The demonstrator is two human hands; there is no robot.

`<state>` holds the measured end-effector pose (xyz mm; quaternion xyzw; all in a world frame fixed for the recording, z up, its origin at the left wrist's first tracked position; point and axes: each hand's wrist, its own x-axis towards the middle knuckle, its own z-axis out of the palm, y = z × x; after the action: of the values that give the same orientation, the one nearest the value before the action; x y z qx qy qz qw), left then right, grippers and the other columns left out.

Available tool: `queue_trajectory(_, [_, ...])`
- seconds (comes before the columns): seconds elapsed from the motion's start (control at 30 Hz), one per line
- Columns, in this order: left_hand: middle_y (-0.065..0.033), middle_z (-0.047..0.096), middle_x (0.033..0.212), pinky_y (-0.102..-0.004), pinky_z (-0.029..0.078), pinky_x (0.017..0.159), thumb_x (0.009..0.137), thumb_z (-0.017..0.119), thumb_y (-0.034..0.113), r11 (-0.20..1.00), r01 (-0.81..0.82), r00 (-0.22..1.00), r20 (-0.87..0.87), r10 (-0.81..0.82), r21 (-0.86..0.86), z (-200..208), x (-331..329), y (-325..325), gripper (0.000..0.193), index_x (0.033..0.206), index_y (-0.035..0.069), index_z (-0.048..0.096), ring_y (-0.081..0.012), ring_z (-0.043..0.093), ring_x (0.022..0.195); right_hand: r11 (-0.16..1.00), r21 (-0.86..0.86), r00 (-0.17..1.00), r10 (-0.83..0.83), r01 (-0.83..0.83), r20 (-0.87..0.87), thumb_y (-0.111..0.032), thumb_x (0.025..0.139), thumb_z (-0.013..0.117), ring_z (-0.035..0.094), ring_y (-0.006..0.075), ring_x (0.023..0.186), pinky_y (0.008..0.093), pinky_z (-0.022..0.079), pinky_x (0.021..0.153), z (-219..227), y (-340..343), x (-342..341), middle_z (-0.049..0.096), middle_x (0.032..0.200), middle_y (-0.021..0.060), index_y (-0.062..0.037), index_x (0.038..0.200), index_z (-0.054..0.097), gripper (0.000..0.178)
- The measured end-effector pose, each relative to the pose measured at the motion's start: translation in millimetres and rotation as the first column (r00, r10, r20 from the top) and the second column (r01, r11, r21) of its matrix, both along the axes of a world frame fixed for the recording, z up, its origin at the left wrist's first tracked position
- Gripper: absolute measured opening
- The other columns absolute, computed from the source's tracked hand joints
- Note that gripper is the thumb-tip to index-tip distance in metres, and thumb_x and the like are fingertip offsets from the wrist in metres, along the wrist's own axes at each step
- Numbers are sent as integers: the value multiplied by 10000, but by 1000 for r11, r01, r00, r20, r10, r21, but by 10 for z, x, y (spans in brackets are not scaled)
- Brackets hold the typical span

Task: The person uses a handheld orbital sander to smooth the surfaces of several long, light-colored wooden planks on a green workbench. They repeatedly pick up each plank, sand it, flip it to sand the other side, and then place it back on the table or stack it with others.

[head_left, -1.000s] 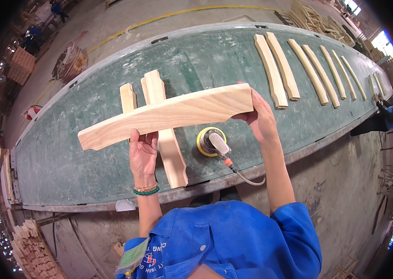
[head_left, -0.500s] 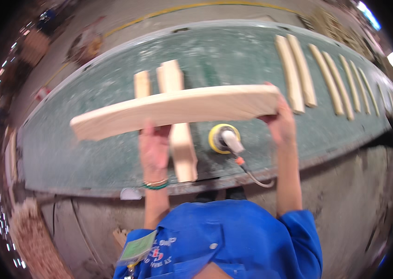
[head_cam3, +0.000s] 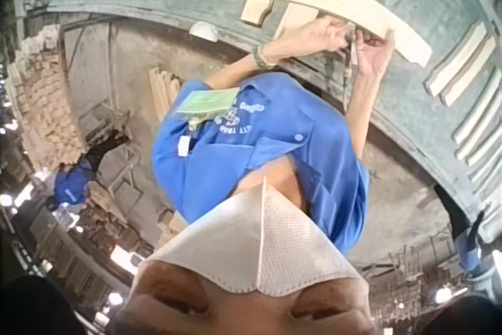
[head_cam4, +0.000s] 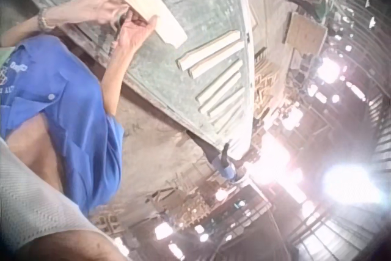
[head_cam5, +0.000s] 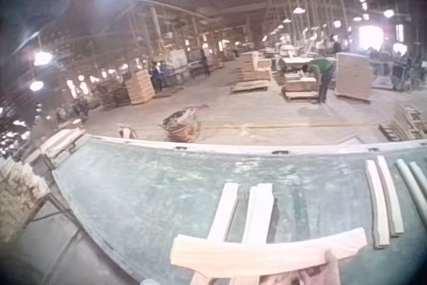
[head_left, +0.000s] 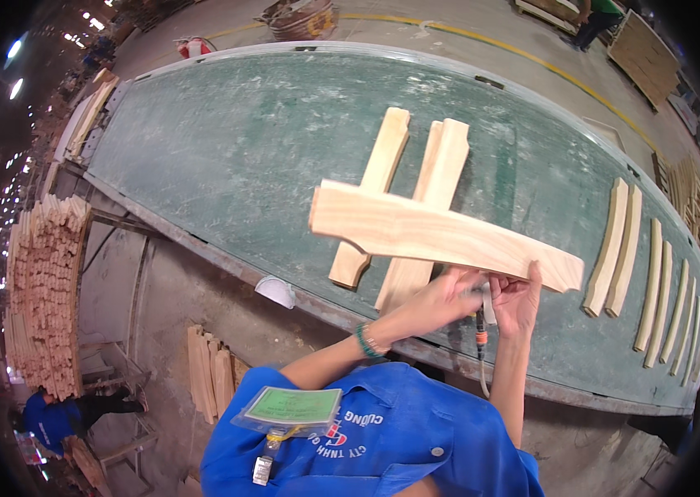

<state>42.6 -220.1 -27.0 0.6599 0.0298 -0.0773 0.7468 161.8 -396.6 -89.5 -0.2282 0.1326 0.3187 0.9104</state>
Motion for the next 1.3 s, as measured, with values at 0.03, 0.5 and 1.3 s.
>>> queue_trajectory(0.03, [-103, 570, 1328, -394, 479, 994, 933, 640, 211, 970, 117, 991, 44, -129, 214, 44, -96, 72, 504, 1395, 127, 458, -227, 554, 1232, 1000, 10, 1000, 27, -27, 10, -341, 945, 640, 640, 237, 1052, 449, 564, 911, -135, -118, 74, 654, 1146, 111, -55, 1170, 596, 367])
queue_trajectory(0.5, [-253, 605, 1217, -456, 493, 918, 719, 755, 434, 491, -276, 905, 51, 423, 826, -204, -203, 925, 833, 1399, 92, 418, -414, 597, 1123, 821, -514, 868, 425, -251, 255, -151, 956, 606, 689, 223, 950, 305, 589, 791, 588, 212, -332, 634, 1185, 179, -10, 1371, 450, 465])
queue_trajectory(1.3, [-306, 511, 1315, -492, 426, 1023, 712, 818, 299, 196, -143, 779, -12, 627, 970, -1084, 741, 1407, 931, 1414, -21, 296, -455, 490, 1241, -666, -688, 955, 255, 289, 154, -349, 737, 818, 470, 393, 1262, 466, 441, 1023, -847, -2531, 1757, 454, 1379, 245, -8, 1411, 330, 899])
